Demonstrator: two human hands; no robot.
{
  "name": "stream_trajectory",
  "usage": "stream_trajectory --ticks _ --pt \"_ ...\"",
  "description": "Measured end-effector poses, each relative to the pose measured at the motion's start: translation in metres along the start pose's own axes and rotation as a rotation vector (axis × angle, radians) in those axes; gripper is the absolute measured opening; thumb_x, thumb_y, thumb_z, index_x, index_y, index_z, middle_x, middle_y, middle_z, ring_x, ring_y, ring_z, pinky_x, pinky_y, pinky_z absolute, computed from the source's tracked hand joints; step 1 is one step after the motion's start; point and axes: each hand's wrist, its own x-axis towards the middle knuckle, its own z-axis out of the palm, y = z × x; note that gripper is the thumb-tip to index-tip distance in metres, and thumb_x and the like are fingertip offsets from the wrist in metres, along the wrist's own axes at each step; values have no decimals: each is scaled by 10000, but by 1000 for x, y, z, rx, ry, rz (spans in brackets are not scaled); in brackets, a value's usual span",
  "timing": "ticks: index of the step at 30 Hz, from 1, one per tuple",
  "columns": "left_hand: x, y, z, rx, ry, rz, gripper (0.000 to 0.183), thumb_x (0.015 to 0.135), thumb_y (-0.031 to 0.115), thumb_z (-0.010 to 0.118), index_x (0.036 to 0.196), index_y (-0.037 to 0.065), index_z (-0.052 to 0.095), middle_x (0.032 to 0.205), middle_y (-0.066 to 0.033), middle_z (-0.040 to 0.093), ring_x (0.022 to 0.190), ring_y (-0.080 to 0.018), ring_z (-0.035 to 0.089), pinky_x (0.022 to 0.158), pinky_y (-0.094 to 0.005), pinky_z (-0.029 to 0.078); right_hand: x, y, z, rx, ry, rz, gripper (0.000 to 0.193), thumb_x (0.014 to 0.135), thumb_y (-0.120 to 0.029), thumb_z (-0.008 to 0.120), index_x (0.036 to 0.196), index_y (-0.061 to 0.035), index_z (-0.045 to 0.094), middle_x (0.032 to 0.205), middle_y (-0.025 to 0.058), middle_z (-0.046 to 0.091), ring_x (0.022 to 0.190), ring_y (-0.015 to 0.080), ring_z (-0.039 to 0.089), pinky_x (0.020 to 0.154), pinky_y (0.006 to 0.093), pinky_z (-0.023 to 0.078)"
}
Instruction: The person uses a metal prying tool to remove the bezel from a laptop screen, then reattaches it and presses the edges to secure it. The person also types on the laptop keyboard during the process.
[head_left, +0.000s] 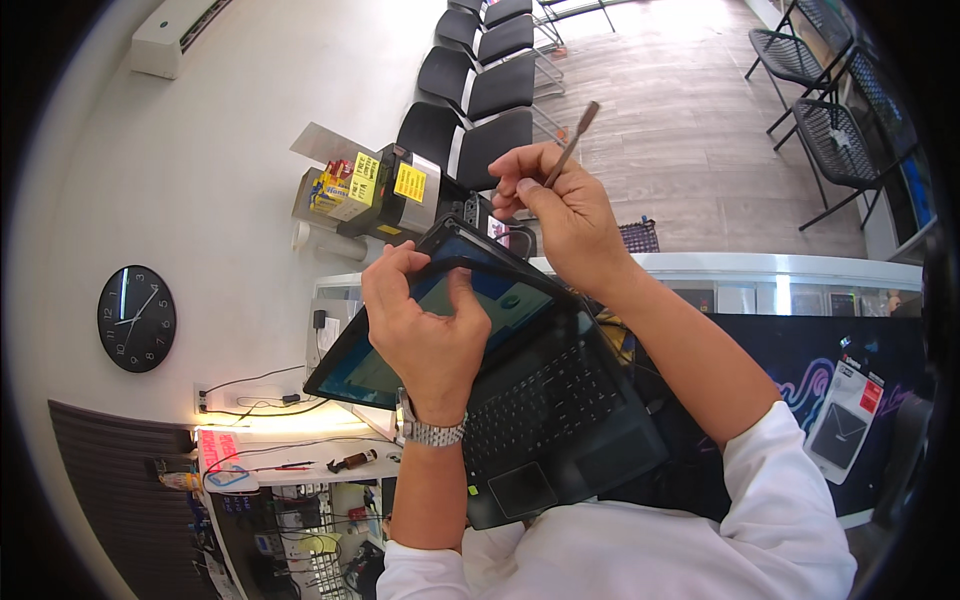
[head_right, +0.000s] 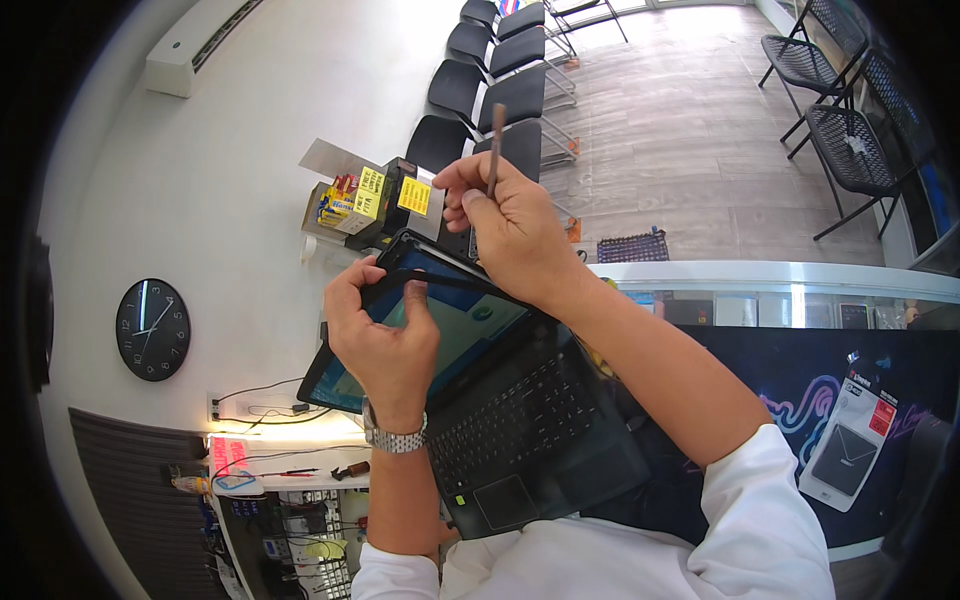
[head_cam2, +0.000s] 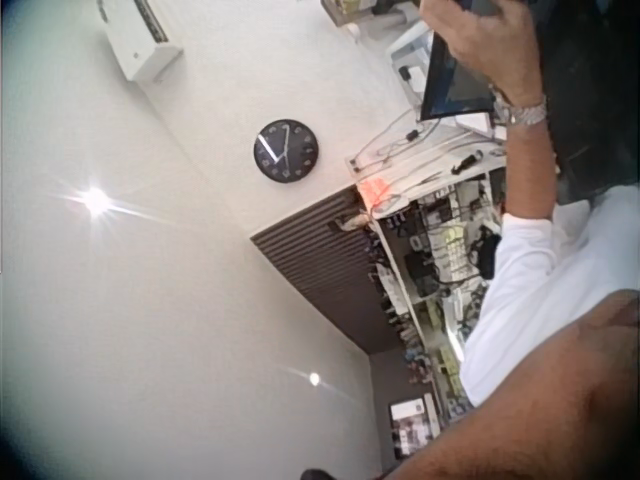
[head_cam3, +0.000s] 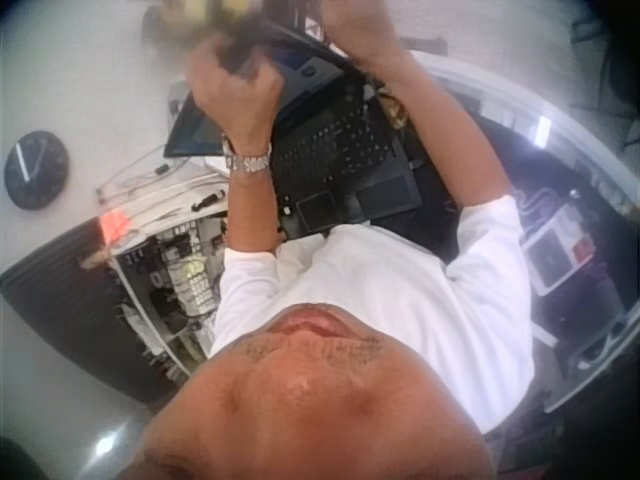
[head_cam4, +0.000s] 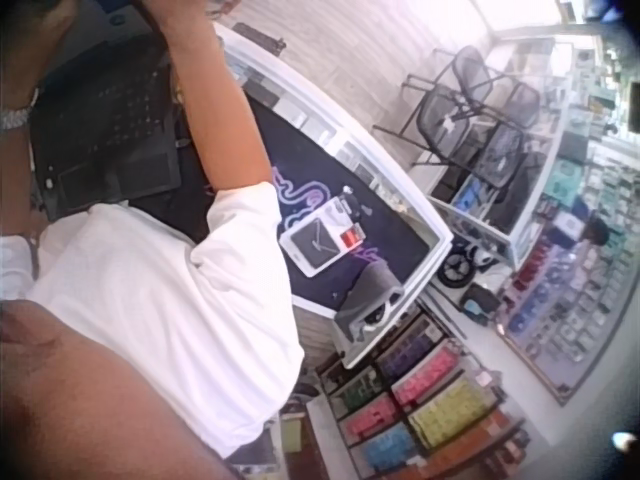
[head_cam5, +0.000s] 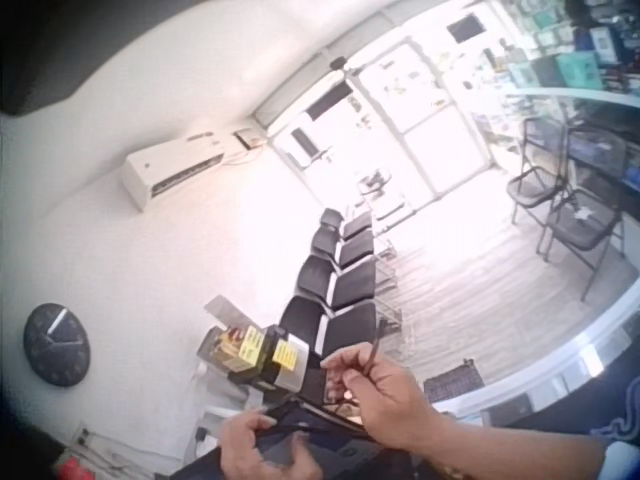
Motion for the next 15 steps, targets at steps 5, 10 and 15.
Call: stream_trajectory --ticks 5,10,15 --pt "0 -1 -2 -20 -10 -13 402 775 2 824 1119 -5 614 1112 -169 663 1132 -444 681 1000 -511 565 -1 -18 -5 -539 -197 -167 118 1008 -39 667 1071 20 747 937 104 728 837 132 699 739 283 555" --pt "2 0 -3 -23 1 13 371 779 3 816 1085 -2 606 1097 -183 660 1124 -451 681 1013 -521 572 4 -27 0 -630 -306 -107 129 905 -73 761 971 37 772 864 205 774 809 244 787 751 333 596" --pt "2 2 -4 -55 0 -3 350 784 2 807 1064 2 598 1096 -194 663 1104 -453 682 1030 -522 575 11 -24 0 -631 -355 -141 193 850 -128 850 904 44 783 793 188 761 733 275 778 698 343 601"
